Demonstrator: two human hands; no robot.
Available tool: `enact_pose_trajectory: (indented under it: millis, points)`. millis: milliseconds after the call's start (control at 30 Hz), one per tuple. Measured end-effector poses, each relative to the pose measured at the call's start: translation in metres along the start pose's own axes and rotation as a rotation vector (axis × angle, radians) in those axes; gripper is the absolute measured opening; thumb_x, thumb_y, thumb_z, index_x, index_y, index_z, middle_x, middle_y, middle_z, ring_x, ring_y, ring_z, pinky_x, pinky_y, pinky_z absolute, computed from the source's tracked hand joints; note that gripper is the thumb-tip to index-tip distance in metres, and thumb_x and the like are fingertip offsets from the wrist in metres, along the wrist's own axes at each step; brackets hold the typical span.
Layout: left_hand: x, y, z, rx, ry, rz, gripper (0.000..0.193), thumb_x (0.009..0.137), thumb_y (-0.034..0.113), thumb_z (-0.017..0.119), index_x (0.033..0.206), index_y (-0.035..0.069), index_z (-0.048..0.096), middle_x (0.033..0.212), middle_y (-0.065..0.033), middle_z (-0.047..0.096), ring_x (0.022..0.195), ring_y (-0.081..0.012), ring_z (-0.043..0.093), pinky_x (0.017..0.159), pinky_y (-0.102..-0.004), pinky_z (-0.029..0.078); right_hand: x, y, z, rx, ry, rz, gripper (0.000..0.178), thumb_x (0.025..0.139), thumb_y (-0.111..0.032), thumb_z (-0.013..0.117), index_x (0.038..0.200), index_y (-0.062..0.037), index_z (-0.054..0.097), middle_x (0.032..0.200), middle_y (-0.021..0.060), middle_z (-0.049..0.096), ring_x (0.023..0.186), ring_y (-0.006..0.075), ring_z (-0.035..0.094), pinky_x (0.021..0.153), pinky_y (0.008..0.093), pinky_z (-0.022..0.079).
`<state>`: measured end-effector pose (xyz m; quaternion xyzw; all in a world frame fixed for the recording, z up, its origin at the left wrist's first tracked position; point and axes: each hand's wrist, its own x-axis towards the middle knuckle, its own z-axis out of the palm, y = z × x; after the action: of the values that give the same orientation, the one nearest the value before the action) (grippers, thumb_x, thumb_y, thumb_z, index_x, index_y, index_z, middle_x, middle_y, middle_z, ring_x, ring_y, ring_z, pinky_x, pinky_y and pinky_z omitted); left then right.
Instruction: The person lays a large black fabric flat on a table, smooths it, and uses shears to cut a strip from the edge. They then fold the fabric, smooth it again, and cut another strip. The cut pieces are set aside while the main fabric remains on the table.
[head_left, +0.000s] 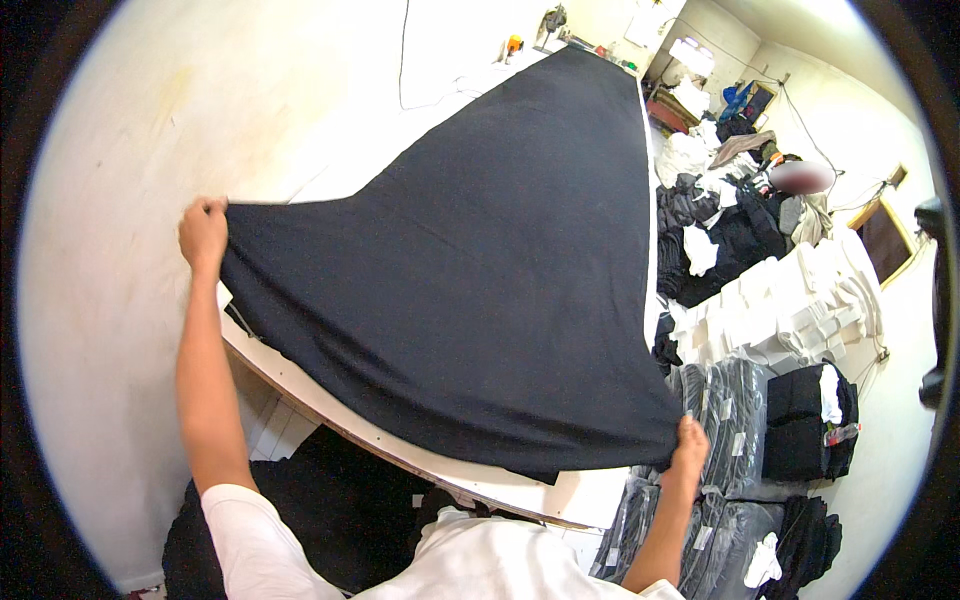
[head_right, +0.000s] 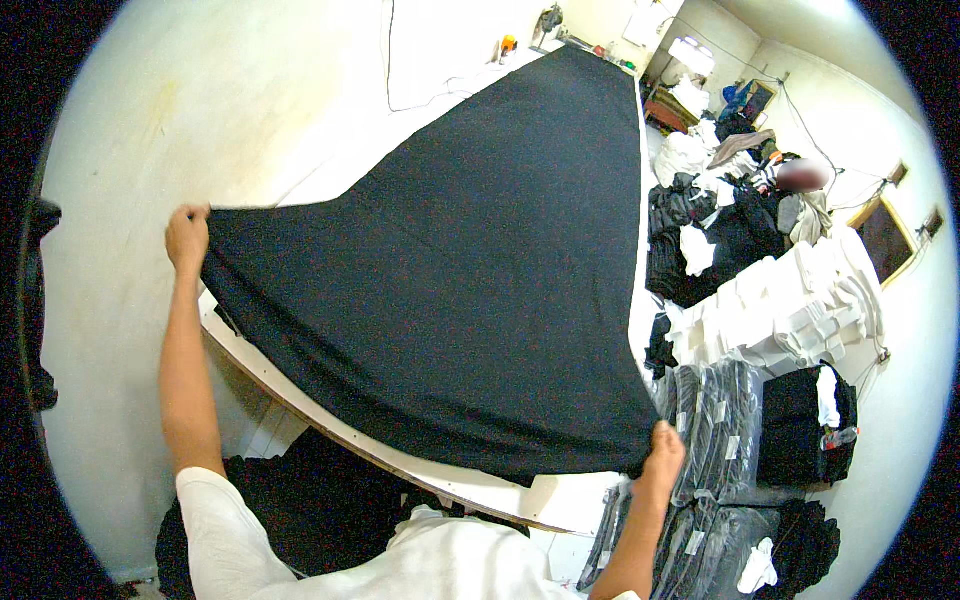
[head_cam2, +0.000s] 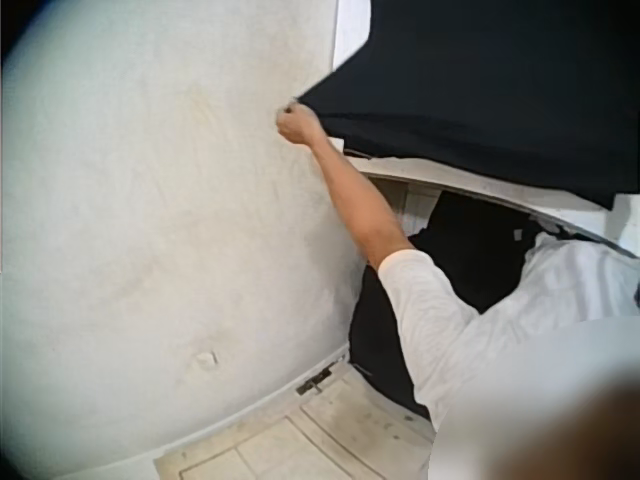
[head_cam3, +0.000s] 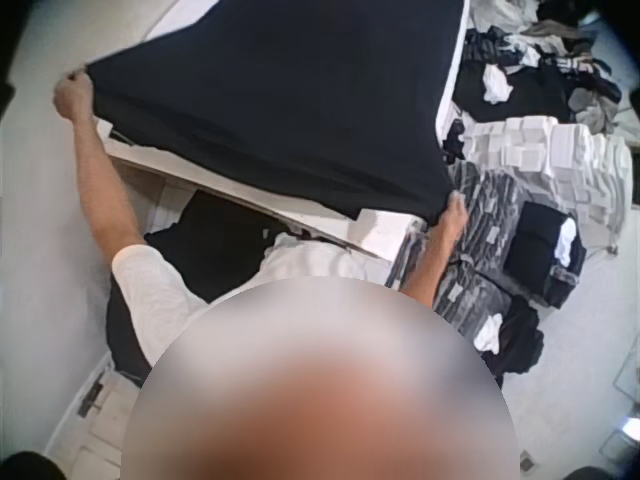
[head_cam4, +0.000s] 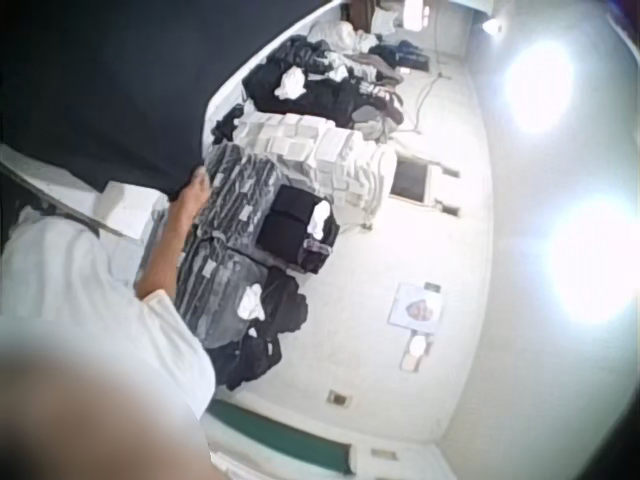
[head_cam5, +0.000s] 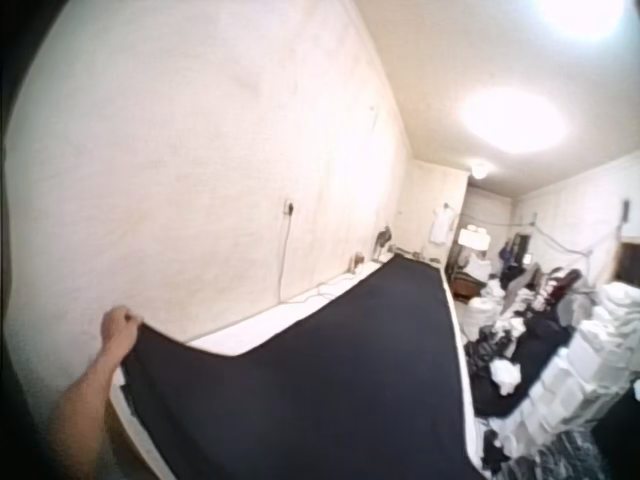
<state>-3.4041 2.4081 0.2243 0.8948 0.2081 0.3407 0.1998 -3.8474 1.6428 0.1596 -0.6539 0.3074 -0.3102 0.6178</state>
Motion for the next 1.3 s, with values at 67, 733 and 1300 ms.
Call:
enact_pose_trajectory:
  millis: [67, 733, 1300]
  points:
    - [0.038, 0.022, -0.029, -0.015, 0.026, 0.051, 0.038, 0.100, 0.044, 0.070, 0.106, 0.009, 0.084, 0.116, -0.0207, 0.080, 0.113, -0.0433, 0.073, 0.098, -0.0521, 0.056, 0.002, -0.052, -0.005, -0.016, -0.026, -0.059, 0.028, 0.112, -0.032, 0.066, 0.107, -0.0059, 0.075, 0.100, 0.0017, 0.074, 0.088, 0.0123, 0.067, 0.083, 0.0319, 0.054]
    - [-0.003, -0.070, -0.022, 0.241, -0.191, -0.128, 0.033, 0.100, 0.038, 0.074, 0.106, 0.007, 0.081, 0.117, -0.0218, 0.079, 0.113, -0.0432, 0.074, 0.097, -0.0505, 0.057, -0.049, 0.063, -0.038, -0.543, 0.085, 0.146, 0.043, 0.114, -0.027, 0.061, 0.081, -0.0005, 0.055, 0.074, 0.0002, 0.047, 0.072, 0.0143, 0.040, 0.067, 0.0381, 0.038]
    - [0.062, -0.108, -0.113, 0.223, -0.010, 0.021, 0.046, 0.105, 0.048, 0.068, 0.109, 0.004, 0.080, 0.111, -0.0200, 0.079, 0.103, -0.0395, 0.074, 0.093, -0.0484, 0.055, -0.110, -0.071, -0.058, -0.321, 0.120, 0.068, 0.032, 0.115, -0.027, 0.061, 0.090, -0.0076, 0.062, 0.083, -0.0058, 0.059, 0.077, 0.0065, 0.050, 0.071, 0.0281, 0.043]
